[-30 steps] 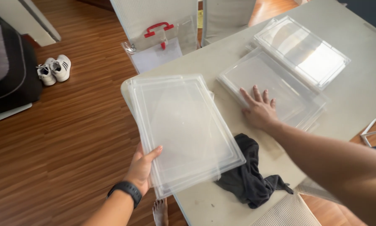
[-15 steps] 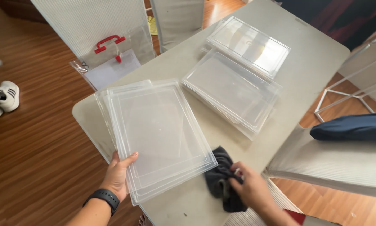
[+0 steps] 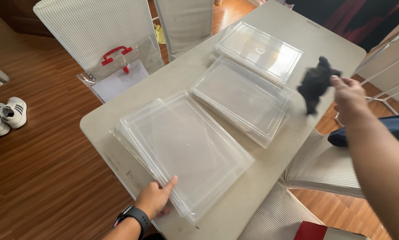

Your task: The person wipes clear plastic container lids with a dark cloth, then assembles the containers by inserting side panels into the base and securing them with small plastic pegs. The person stacks the finished containers on the table.

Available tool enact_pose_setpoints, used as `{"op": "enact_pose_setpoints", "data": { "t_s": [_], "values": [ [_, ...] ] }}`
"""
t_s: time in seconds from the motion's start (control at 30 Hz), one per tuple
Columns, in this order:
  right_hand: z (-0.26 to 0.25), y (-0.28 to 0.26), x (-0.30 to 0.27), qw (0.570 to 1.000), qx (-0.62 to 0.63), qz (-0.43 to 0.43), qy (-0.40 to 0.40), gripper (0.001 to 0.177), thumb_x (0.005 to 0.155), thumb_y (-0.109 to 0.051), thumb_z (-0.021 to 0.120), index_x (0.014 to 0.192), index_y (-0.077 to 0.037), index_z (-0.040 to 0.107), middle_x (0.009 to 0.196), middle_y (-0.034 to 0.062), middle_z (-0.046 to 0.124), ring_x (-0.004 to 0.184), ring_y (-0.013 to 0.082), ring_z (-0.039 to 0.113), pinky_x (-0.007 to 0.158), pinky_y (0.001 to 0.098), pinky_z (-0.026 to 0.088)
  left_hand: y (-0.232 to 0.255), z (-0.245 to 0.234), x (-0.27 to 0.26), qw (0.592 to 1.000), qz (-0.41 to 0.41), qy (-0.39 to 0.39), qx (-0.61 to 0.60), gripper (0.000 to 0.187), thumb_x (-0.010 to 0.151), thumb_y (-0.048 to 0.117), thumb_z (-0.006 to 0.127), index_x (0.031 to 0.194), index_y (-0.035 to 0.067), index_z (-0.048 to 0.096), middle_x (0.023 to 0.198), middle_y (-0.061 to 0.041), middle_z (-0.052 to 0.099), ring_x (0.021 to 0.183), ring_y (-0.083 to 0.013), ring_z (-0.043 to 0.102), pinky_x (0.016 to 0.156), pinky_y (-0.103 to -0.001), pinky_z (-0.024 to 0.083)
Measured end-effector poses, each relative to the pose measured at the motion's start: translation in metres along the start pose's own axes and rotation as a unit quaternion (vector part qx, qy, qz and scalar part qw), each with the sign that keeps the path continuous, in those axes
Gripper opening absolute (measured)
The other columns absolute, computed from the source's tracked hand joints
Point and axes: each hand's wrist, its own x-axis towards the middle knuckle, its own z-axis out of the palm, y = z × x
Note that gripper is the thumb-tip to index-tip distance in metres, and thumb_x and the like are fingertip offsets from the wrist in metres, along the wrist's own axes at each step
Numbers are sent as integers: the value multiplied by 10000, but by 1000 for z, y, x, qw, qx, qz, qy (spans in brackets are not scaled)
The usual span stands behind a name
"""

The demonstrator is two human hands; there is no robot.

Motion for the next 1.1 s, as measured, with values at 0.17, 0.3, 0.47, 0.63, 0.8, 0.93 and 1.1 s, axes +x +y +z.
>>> {"op": "enact_pose_setpoints", "data": {
  "t_s": [0.17,0.3,0.47,0.63,0.8,0.93,1.1],
  "values": [
    [72,39,-91,999,-4,9,-41,271,1005,-152,608,1272,-105,604,981,58,605,733,118,539,609,296,475,1,-20,13,966,147,108,182,579,919,637,564,824,96,748,654,-84,727,672,-282,750,621,-382,565],
    [121,69,-267,992,-9,119,-39,666,868,-177,713,1477,-82,460,1291,232,619,1108,257,615,929,384,505,8,-72,54,887,292,320,160,329,873,442,646,1062,178,702,1043,-116,726,984,-348,669,842,-480,541],
    [135,45,-382,941,-99,311,-88,861,925,-319,686,1616,-143,204,1496,155,442,1326,298,514,1047,445,476,47,-149,133,867,335,307,205,541,901,455,637,1387,221,600,1467,-146,522,1325,-426,450,1113,-504,384],
    [156,28,-375,941,-23,315,-122,842,889,-319,694,1587,-111,271,1415,151,587,1215,285,628,967,441,547,47,-164,180,894,322,211,228,627,908,519,611,1455,223,533,1472,-153,504,1341,-437,411,1147,-510,328],
    [168,32,-353,955,-60,281,-79,798,828,-281,794,1487,-47,409,1374,171,603,1125,293,667,886,449,580,8,-160,164,901,324,199,209,725,874,522,652,1487,167,496,1491,-158,490,1343,-418,457,1164,-489,363],
    [155,50,-349,960,-37,273,-53,725,814,-271,815,1416,-14,504,1327,179,663,1098,262,661,905,421,547,-5,-164,142,931,279,132,194,756,853,529,682,1510,227,463,1519,-138,435,1374,-399,423,1163,-472,382],
    [140,38,-356,969,47,241,-14,540,921,-238,711,1370,-63,469,1237,153,678,1036,231,640,921,394,528,2,-177,129,932,285,140,172,680,899,463,646,1516,257,447,1537,-116,413,1399,-394,380,1147,-503,363]
  ]
}}
